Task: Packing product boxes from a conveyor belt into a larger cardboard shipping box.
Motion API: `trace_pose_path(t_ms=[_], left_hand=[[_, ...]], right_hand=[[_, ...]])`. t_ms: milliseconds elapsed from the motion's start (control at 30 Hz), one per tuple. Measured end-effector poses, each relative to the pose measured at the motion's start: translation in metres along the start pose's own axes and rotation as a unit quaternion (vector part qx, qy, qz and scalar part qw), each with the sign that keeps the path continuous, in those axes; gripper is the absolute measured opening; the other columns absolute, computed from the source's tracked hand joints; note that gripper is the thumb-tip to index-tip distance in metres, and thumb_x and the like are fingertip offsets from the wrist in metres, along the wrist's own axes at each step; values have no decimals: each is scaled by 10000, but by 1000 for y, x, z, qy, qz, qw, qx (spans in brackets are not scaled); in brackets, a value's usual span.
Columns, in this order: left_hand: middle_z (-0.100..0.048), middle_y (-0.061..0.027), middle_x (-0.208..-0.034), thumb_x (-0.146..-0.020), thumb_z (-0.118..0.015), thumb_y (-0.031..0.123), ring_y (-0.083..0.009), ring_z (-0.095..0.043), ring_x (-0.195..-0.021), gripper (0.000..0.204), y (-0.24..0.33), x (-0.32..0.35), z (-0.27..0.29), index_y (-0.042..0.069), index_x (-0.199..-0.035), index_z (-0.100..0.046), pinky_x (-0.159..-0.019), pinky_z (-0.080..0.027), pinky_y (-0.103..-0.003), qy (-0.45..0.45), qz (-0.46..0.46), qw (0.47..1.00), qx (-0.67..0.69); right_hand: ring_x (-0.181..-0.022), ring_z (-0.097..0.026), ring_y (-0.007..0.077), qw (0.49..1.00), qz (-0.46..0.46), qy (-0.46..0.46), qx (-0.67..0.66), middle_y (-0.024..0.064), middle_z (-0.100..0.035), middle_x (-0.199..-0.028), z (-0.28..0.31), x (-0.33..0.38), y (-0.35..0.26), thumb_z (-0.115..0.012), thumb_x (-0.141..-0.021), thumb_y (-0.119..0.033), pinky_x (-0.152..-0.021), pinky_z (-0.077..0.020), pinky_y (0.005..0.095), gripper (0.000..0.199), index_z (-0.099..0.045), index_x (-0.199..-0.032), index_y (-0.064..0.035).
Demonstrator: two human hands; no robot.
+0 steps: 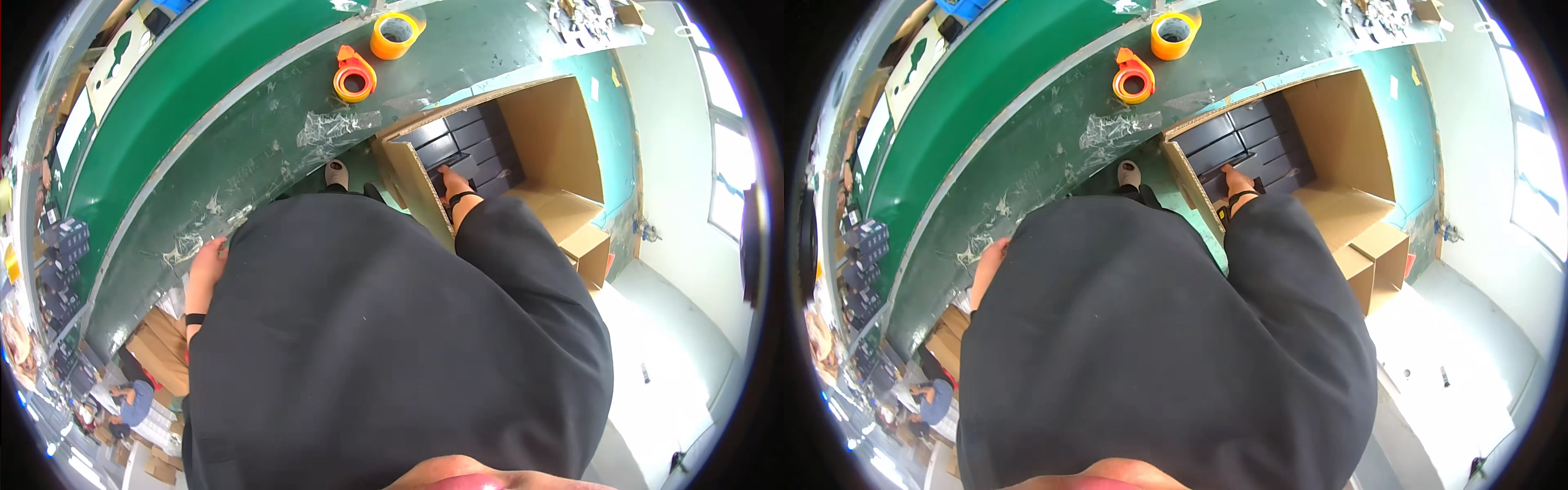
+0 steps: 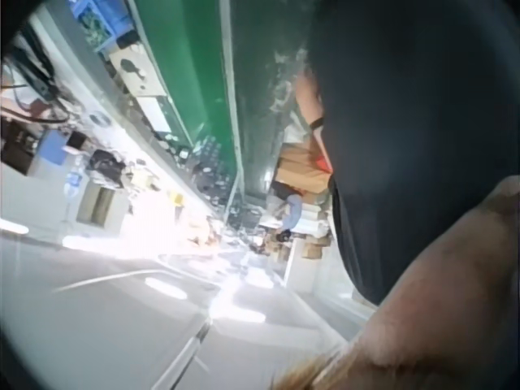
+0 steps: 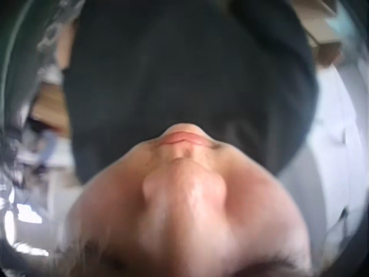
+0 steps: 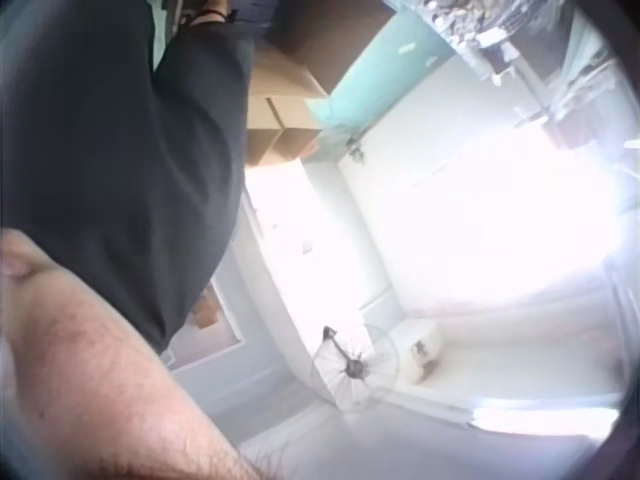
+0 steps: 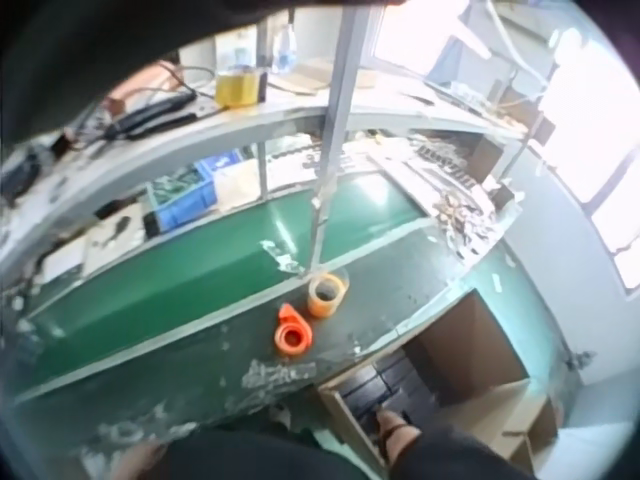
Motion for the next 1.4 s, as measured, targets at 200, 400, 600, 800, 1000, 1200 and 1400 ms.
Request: trace_pose_path(t_ms=[200, 400, 600, 800, 1000, 1200, 1400], left_hand=[[-739, -224, -1136, -1009, -614, 149, -399, -706, -1063, 274, 80, 22, 35, 66, -1257, -693, -909, -563, -451, 60, -55, 997, -3], [-741, -222, -1134, -1013, -609, 150, -399, -705, -1066, 262, 51, 12, 54, 66, -1245, -699, -910, -563, -448, 23, -31, 999, -34], [-743, -220, -1132, -1017, -604, 151, -398, -705, -1069, 252, 10, -30, 52, 66, -1232, -705, -911, -562, -446, -26, -38, 999, -29], [-746, -218, -1130, -1021, -600, 152, -398, -705, -1073, 243, -36, -53, 16, 66, -1219, -711, -912, -562, -443, -61, -38, 997, 27], [-770, -202, -1083, -1037, -582, 194, -368, -733, -1021, 253, -160, -35, -83, 41, -1165, -735, -888, -566, -437, -33, 38, 987, 153], [-765, -185, -1149, -914, -663, 229, -397, -716, -1065, 271, -169, -51, -129, 108, -1107, -809, -923, -563, -494, -87, 108, 990, -6], [-758, -228, -1135, -859, -648, 117, -433, -717, -1049, 245, -134, -39, -57, 20, -1030, -793, -912, -575, -519, -27, 186, 982, -33]], right_hand=[[-1119, -680, 338, 998, -46, 29, -30, 159, -656, -1316, -17, -138, 50, -818, -845, -361, -821, -624, 540, 661, -617, -1380, -29], [-1223, -618, 407, 989, -40, -124, -72, 175, -569, -1448, -32, -171, 47, -768, -804, -392, -951, -565, 563, 784, -522, -1474, -69], [-1183, -645, 420, 989, -31, -145, -22, 270, -608, -1417, -22, -167, 48, -678, -847, -382, -992, -512, 579, 741, -493, -1506, -99], [-838, -734, 329, 924, 55, -134, 354, 185, -766, -922, 23, -107, -24, -554, -957, -340, -739, -545, 466, 425, -697, -1231, -47], [-656, -559, 226, 968, 225, 65, -87, 45, -554, -687, 111, 144, -149, -597, -930, -292, -626, -466, 399, 234, -637, -808, -96], [-457, -391, 81, 800, 577, -164, 12, -31, -449, -543, 130, 296, -263, -538, -988, -180, -447, -327, 257, 307, -579, -702, -76], [-865, -658, 151, 476, 789, -279, 271, 107, -741, -966, -163, 475, -228, -650, -973, -152, -733, -516, 307, 198, -760, -1086, -32]])
Point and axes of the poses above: each hand's wrist, its own x-axis away from the middle knuckle, its own z-axis out of the back of the hand, y = z × x, the point moved 6 cm from there along -x, towards the middle knuckle
